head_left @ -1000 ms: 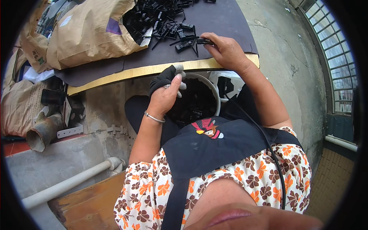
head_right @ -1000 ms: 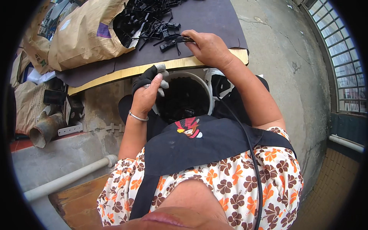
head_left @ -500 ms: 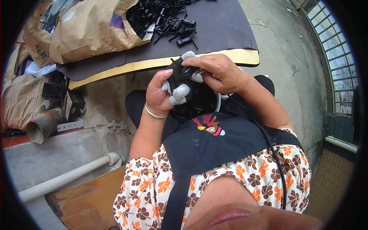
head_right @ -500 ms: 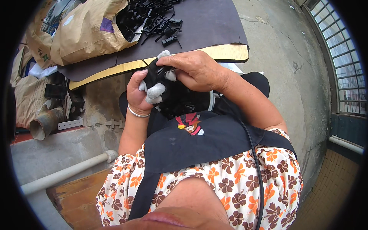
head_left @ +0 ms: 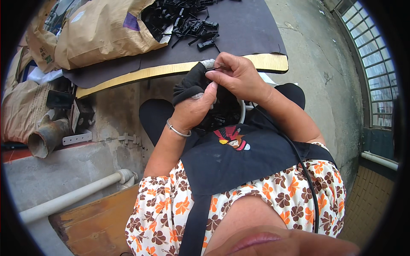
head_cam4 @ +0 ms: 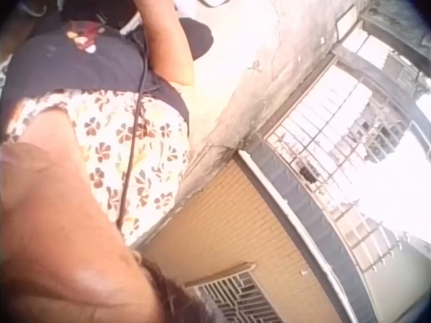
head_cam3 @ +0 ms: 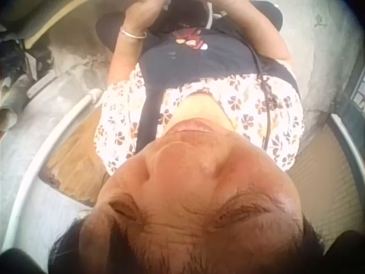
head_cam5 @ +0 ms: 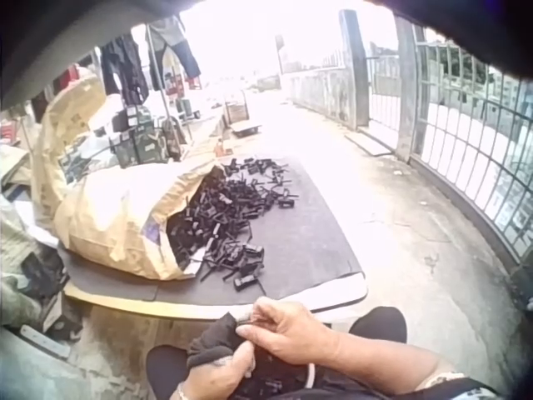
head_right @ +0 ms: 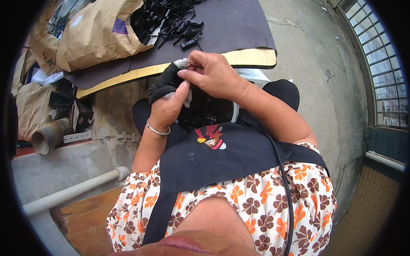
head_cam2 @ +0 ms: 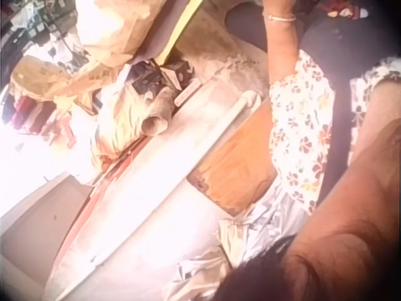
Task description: Manual assembly of small black plastic housings with white internal inserts.
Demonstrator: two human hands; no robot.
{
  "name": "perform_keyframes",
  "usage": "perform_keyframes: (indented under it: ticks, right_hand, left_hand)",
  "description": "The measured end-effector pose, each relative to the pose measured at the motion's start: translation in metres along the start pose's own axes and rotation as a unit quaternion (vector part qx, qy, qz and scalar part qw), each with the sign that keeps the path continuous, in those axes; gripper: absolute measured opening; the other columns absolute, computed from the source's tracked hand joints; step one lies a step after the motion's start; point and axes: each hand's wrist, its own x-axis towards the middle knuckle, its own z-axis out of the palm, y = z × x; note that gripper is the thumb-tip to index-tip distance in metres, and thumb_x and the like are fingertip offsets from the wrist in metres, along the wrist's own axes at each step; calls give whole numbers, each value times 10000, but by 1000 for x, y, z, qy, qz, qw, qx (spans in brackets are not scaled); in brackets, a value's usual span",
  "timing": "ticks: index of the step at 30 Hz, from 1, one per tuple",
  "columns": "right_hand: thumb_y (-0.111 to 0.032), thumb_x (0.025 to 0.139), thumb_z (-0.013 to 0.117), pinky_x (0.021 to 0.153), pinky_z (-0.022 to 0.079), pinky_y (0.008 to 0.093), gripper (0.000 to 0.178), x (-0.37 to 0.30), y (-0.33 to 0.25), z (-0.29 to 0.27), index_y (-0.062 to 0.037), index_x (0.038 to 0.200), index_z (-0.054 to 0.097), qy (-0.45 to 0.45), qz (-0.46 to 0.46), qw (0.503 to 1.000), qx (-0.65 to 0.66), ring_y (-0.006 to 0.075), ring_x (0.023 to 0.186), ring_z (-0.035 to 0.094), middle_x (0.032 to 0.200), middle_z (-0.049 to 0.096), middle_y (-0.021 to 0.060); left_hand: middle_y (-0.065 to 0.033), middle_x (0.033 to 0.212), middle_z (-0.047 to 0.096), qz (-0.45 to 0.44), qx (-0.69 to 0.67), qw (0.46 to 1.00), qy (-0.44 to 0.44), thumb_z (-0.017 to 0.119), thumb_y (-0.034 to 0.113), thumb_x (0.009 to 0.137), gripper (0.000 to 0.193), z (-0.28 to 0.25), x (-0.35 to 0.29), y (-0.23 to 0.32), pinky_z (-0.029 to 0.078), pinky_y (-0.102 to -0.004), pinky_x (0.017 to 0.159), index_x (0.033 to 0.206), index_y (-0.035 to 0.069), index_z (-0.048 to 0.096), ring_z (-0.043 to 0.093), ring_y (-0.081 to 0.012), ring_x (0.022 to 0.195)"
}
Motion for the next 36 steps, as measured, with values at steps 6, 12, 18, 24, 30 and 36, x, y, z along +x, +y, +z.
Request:
perform_keyframes:
  ticks: [6,12,18,24,30,36]
  right_hand:
    - [-195,923,521,551,384,244,210,-5,1,-1,-13,818,513,-49,-5,998,48,82,601,401,619,449,-1]
    - [-183,929,490,573,410,288,232,-2,-1,1,13,812,534,-81,-21,996,-39,121,592,435,632,494,88]
    - [-170,921,495,587,418,290,240,-1,4,13,19,781,543,-72,37,997,10,110,612,454,648,524,76]
    - [-168,927,485,600,421,275,245,-6,6,19,27,790,543,-62,52,993,82,100,637,454,648,517,58]
    - [-162,934,473,609,421,266,242,-6,-3,10,28,802,545,-81,50,995,23,92,649,458,674,530,46]
    - [-181,946,457,630,435,260,259,-8,17,27,24,819,553,-30,57,994,83,82,665,462,690,537,18]
  left_hand:
    - [-52,880,623,-52,93,994,30,534,60,847,353,-5,1,-6,459,-212,632,1180,-53,503,537,-61,665]
    - [-129,1005,630,47,176,982,51,526,55,846,339,-1,2,-14,466,-277,784,1165,-61,511,609,-168,866]
    - [-179,1050,609,140,262,952,66,494,39,842,293,1,3,-16,449,-335,851,1116,-55,539,602,-290,936]
    - [-187,1026,614,147,285,944,69,471,38,846,288,-1,0,-15,447,-345,855,1110,-53,542,602,-308,928]
    - [-188,1029,610,109,203,972,55,481,20,839,303,0,-1,-9,464,-338,816,1129,-48,531,606,-307,903]
    - [-185,1041,603,185,367,909,64,485,-2,824,307,2,3,-13,450,-348,847,1124,-38,535,591,-312,940]
